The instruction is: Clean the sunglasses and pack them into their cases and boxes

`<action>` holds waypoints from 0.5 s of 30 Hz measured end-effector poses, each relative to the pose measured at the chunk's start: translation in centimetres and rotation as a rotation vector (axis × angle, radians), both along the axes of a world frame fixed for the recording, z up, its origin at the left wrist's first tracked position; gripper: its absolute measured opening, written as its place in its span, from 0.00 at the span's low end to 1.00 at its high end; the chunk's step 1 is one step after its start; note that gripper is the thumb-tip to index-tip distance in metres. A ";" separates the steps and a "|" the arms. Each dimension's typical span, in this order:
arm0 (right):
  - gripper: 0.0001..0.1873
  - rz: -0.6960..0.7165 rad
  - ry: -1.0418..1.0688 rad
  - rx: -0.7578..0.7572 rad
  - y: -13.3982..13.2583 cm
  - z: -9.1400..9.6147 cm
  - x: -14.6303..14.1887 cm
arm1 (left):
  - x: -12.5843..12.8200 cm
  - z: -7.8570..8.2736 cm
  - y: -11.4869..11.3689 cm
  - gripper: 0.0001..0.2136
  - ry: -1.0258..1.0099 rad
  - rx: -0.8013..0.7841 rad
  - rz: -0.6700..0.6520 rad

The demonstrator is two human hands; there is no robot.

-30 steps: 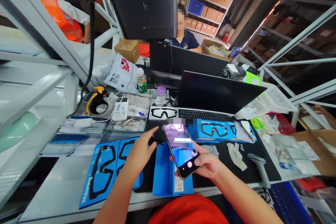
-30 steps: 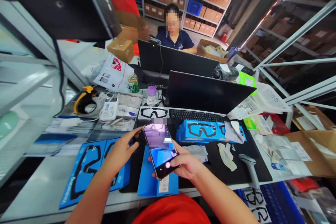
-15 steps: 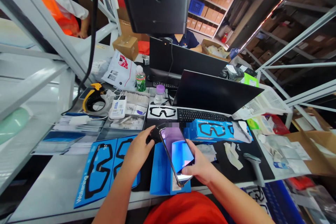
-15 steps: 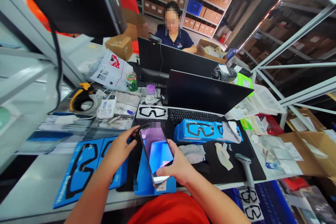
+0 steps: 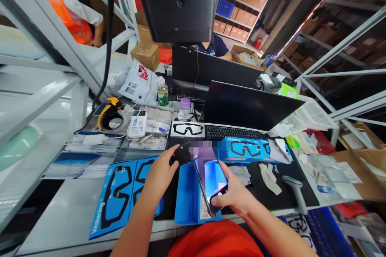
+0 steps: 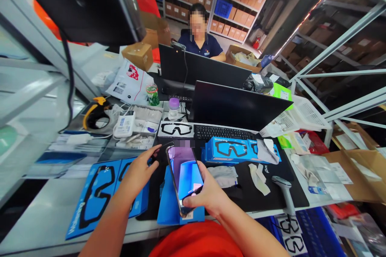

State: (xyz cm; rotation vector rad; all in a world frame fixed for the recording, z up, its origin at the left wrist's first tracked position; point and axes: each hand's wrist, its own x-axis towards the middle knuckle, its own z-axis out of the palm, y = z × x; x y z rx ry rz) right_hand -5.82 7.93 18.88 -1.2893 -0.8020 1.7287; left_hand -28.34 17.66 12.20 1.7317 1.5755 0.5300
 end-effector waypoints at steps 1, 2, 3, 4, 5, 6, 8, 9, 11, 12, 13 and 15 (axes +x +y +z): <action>0.50 0.003 0.012 0.011 0.0 0.1 0.0 | 0.0 0.0 0.0 0.26 -0.003 0.000 -0.001; 0.49 0.009 0.023 0.021 0.0 0.2 0.1 | -0.1 0.0 0.0 0.26 -0.008 0.002 -0.005; 0.49 0.019 0.029 0.030 0.0 0.3 0.1 | -0.1 -0.1 -0.1 0.26 -0.015 0.007 -0.010; 0.49 0.030 0.033 0.039 0.0 0.4 0.1 | -0.2 -0.1 -0.1 0.26 -0.021 0.015 -0.018; 0.49 0.041 0.036 0.048 0.1 0.4 0.1 | -0.2 -0.1 -0.1 0.26 -0.025 0.023 -0.029; 0.49 0.054 0.041 0.056 0.3 0.5 0.1 | -0.2 -0.2 -0.1 0.26 -0.027 0.029 -0.041; 0.49 0.081 0.076 0.076 0.9 0.4 0.0 | -0.1 -0.2 -0.1 0.26 -0.025 0.040 -0.069; 0.49 0.094 0.106 0.086 1.3 0.4 -0.1 | -0.1 -0.3 -0.1 0.26 -0.020 0.047 -0.081; 0.48 0.124 0.176 0.086 2.2 0.4 -0.2 | 0.1 -0.4 0.0 0.25 -0.013 0.067 -0.094; 0.47 0.137 0.208 0.079 2.8 0.5 -0.3 | 0.2 -0.5 0.1 0.24 -0.010 0.084 -0.088; 0.47 0.147 0.234 0.073 3.3 0.5 -0.3 | 0.2 -0.6 0.1 0.23 -0.009 0.106 -0.071; 0.46 0.174 0.257 0.063 4.4 0.7 -0.3 | 0.3 -0.8 0.3 0.20 -0.008 0.151 -0.017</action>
